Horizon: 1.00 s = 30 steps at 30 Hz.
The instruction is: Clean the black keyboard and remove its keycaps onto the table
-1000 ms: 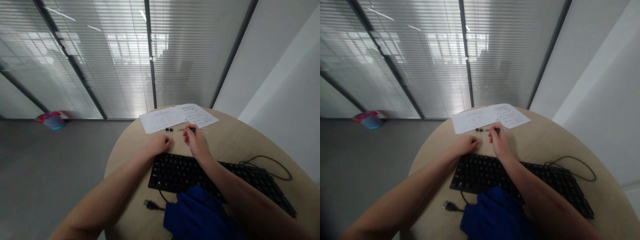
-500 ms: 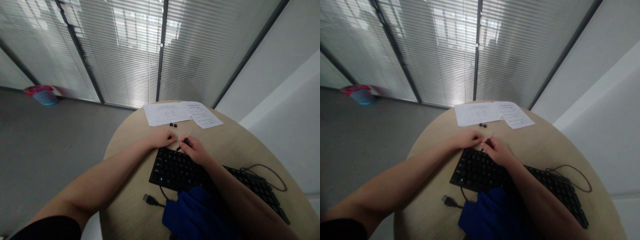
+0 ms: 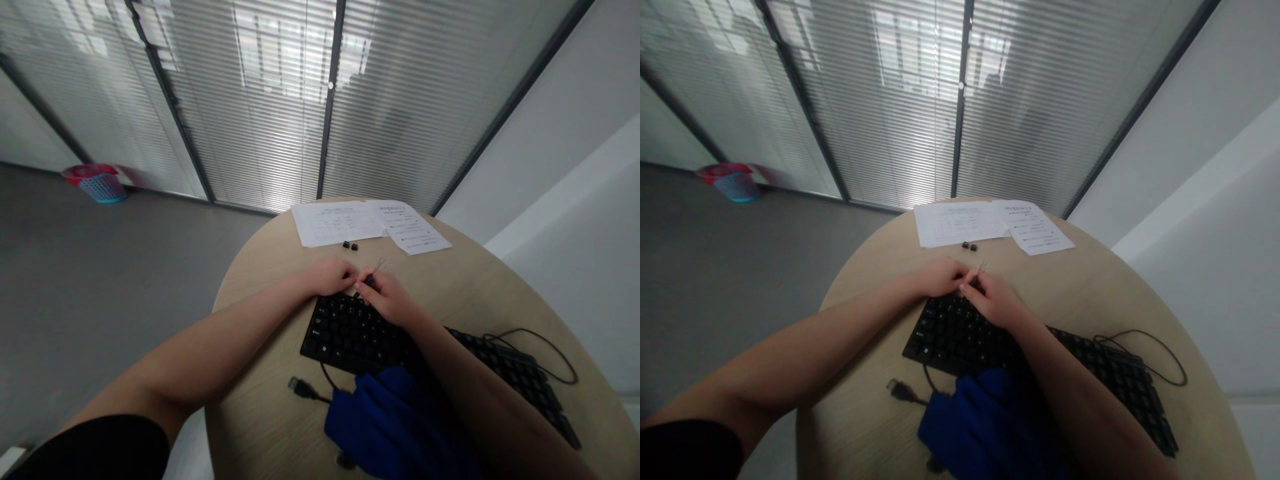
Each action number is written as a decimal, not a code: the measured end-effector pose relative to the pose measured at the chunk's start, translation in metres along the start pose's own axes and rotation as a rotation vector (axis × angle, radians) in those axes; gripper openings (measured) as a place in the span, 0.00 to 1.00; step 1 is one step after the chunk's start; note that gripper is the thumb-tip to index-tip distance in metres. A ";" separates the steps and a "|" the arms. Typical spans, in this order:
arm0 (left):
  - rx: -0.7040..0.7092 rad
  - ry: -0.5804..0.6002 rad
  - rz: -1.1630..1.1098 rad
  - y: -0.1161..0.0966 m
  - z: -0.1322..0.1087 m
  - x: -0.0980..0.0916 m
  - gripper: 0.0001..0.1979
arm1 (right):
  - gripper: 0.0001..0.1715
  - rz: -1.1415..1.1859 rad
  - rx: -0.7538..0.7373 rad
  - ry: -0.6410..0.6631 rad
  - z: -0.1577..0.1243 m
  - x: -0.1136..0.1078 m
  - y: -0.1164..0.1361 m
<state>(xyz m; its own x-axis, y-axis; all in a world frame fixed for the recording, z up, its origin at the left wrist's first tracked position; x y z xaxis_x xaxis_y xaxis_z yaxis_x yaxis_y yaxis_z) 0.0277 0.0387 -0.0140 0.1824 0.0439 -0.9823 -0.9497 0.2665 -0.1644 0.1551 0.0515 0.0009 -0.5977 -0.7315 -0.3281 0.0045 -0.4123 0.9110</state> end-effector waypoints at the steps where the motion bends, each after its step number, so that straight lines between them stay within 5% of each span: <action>1: -0.011 0.006 0.001 0.000 0.000 0.000 0.15 | 0.09 -0.002 -0.004 0.005 0.000 0.000 0.000; 19: -0.013 0.007 0.032 0.001 -0.001 -0.001 0.13 | 0.07 -0.236 -0.142 0.160 -0.002 0.014 0.015; 30: 0.002 -0.001 -0.011 -0.001 -0.001 -0.003 0.15 | 0.07 -0.138 -0.182 0.001 -0.004 0.004 0.011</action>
<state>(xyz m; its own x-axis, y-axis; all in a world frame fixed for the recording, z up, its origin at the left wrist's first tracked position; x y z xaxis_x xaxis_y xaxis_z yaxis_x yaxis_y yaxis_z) 0.0279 0.0370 -0.0106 0.1928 0.0415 -0.9804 -0.9472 0.2688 -0.1749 0.1558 0.0414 0.0087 -0.6018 -0.6622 -0.4465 0.0680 -0.5995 0.7975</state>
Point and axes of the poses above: each hand's wrist, its own z-axis towards the middle knuckle, its own x-axis out of the palm, y = z × x, the point moved 6 cm from there along z, towards the middle knuckle, and after that the axes turned 12 degrees about z, right-handed, at the moved point
